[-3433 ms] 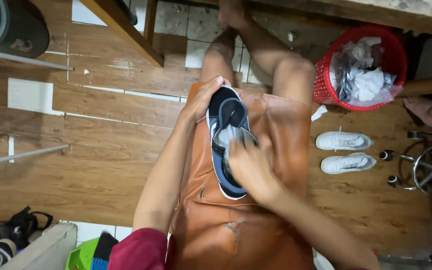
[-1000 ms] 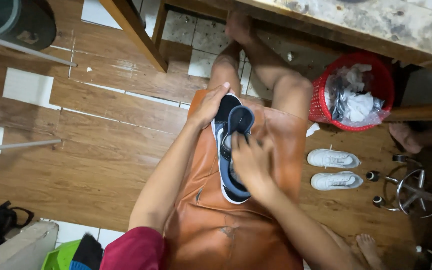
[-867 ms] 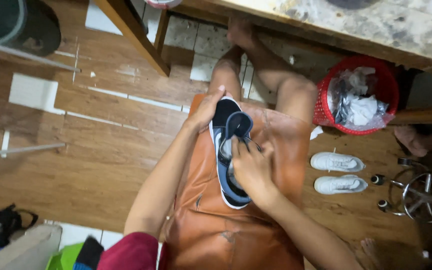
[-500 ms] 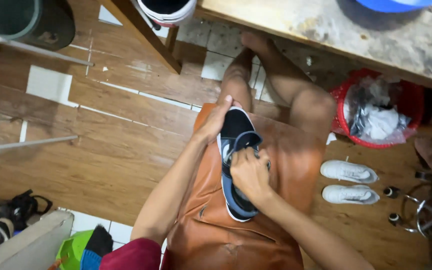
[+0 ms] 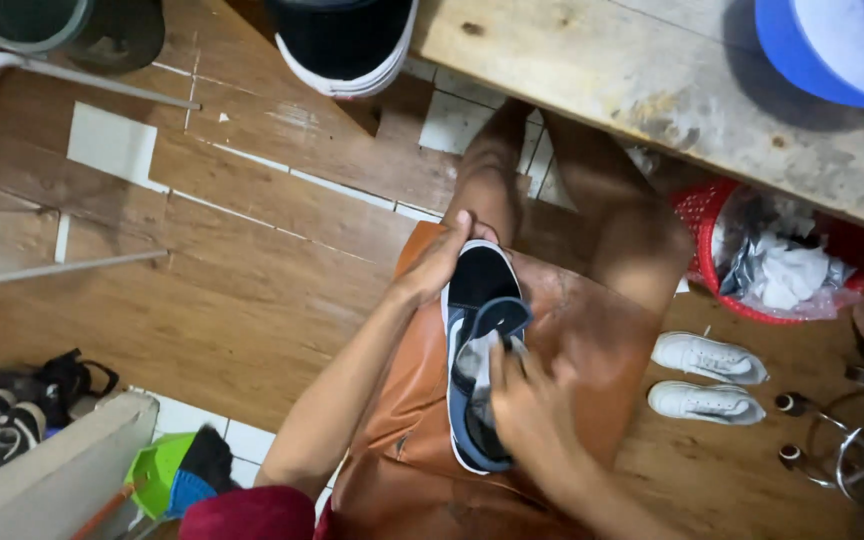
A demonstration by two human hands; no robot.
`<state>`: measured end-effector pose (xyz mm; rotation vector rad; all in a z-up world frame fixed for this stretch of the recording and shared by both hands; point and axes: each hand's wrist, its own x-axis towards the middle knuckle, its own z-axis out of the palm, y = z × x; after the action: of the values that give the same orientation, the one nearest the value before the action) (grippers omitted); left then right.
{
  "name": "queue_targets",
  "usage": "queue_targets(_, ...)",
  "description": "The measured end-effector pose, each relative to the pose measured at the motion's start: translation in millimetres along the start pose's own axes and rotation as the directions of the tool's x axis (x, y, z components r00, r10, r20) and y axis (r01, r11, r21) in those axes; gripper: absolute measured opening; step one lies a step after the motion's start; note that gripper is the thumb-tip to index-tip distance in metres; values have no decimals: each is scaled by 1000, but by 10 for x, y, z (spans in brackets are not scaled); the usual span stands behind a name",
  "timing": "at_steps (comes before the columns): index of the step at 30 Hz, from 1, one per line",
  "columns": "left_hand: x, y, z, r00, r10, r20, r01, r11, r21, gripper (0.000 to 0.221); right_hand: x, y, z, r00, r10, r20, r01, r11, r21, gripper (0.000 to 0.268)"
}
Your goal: Scrubbing the interior of a black slip-on shoe using a toothbrush and soapy water to clean the lining.
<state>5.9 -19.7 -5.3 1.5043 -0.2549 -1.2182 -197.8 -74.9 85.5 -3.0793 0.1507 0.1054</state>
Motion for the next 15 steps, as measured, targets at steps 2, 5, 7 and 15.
queue_targets(2,0,116,35,1000,-15,2,15,997,69,72,-77,-33,53,1000,13,6,-13,1000,12,53)
queue_targets(5,94,-41,87,999,-47,-15,48,993,110,67,176,-15,164,999,51,-16,-51,999,7,30)
queue_targets(7,121,-76,74,998,-64,-26,66,993,93,62,275,12,206,995,86,-51,-87,996,-8,10)
queue_targets(15,75,67,95,996,57,67,-54,997,-51,67,59,-110,4,993,116,-9,-115,992,45,49)
